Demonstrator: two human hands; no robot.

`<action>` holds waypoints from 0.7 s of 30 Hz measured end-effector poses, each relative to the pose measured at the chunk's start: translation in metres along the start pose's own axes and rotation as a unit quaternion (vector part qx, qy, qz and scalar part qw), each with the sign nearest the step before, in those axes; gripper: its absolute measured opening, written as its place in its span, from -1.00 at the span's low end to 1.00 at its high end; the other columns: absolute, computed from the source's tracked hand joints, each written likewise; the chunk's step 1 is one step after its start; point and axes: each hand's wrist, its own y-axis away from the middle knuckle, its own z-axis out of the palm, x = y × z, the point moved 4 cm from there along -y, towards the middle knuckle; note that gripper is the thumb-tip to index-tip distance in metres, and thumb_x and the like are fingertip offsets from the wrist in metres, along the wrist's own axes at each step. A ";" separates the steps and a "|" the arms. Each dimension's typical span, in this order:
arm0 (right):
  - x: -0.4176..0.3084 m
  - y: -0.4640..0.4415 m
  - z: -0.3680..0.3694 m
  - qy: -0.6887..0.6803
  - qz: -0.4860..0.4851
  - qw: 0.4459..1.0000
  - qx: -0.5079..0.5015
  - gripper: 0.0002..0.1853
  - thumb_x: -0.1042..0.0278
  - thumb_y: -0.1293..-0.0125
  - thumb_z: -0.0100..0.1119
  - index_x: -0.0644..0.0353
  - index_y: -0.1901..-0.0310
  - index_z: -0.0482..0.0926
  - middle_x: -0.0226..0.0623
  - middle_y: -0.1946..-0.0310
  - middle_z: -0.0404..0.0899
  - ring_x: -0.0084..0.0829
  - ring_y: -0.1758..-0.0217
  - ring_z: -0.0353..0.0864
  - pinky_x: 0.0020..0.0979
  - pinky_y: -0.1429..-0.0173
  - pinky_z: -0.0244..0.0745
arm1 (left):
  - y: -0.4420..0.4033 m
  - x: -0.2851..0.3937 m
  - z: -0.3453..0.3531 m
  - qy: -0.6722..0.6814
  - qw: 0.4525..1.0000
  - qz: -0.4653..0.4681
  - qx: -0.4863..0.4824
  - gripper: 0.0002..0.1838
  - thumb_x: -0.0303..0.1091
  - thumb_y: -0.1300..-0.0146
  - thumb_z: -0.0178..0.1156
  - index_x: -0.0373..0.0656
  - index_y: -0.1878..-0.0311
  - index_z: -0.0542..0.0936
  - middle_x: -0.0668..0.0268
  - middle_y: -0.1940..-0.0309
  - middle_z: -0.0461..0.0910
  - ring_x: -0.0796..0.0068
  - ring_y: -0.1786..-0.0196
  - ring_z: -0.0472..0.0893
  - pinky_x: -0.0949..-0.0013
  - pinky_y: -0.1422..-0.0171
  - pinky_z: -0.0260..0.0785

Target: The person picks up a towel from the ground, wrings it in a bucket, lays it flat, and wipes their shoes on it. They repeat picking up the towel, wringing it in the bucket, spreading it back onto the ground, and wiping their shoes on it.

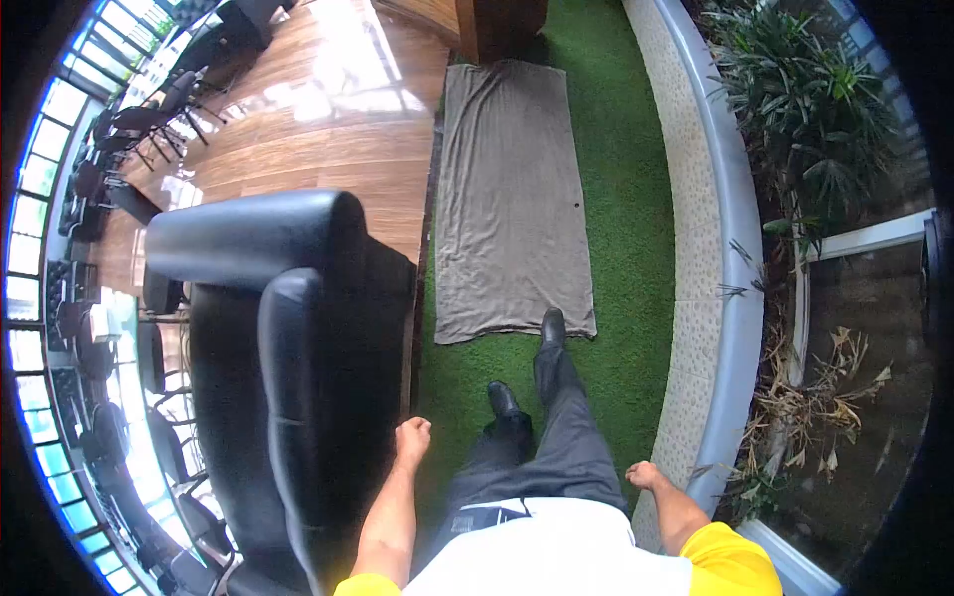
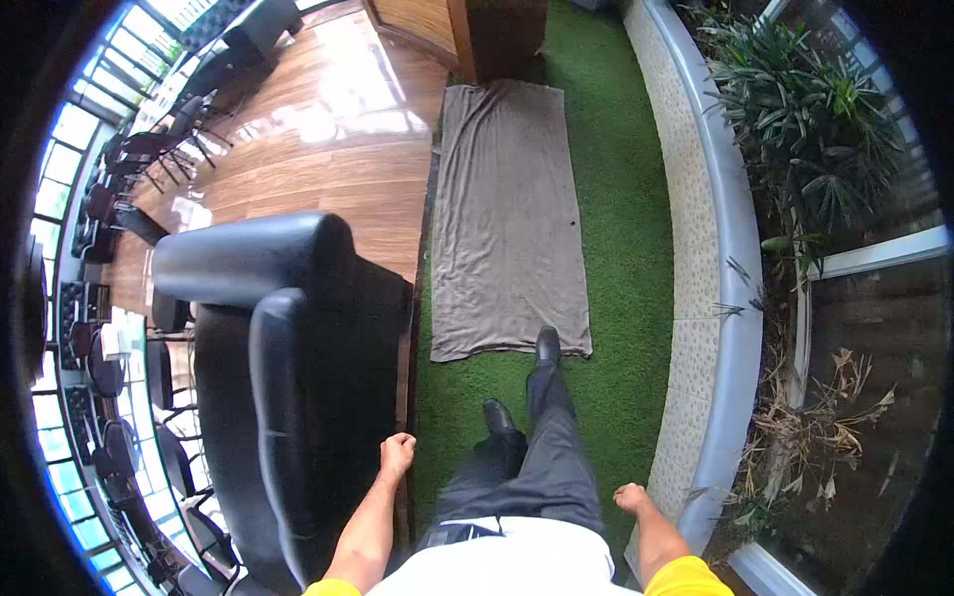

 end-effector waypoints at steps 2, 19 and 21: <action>0.001 0.010 -0.004 -0.026 0.007 0.999 0.027 -0.70 0.20 -0.11 0.09 -0.05 0.11 0.65 -0.23 0.27 0.66 -0.32 0.34 0.66 -0.30 0.15 0.58 | 0.017 -0.013 -0.013 0.039 0.999 -0.035 -0.005 -0.84 -0.33 -0.11 0.19 -0.15 0.28 0.67 0.09 0.35 0.65 0.21 0.19 0.65 0.22 0.05 0.45; -0.025 -0.084 -0.151 -0.108 -0.038 0.986 0.118 -0.73 0.28 -0.05 0.13 0.04 0.19 0.67 -0.21 0.29 0.67 -0.29 0.19 0.66 -0.32 0.01 0.53 | -0.030 0.072 -0.017 0.123 0.992 -0.014 0.038 -0.64 -0.26 0.00 0.31 -0.18 0.10 0.64 0.15 0.17 0.65 0.34 0.08 0.63 0.31 -0.06 0.44; -0.044 -0.131 -0.147 -0.095 -0.103 0.971 0.192 -0.82 0.30 -0.05 0.12 0.06 0.35 0.69 -0.23 0.43 0.66 -0.38 0.35 0.66 -0.35 0.16 0.56 | -0.103 0.031 0.047 0.098 0.995 -0.005 0.024 -0.71 -0.33 -0.04 0.31 -0.23 0.15 0.64 0.25 0.32 0.67 0.52 0.33 0.63 0.41 0.21 0.49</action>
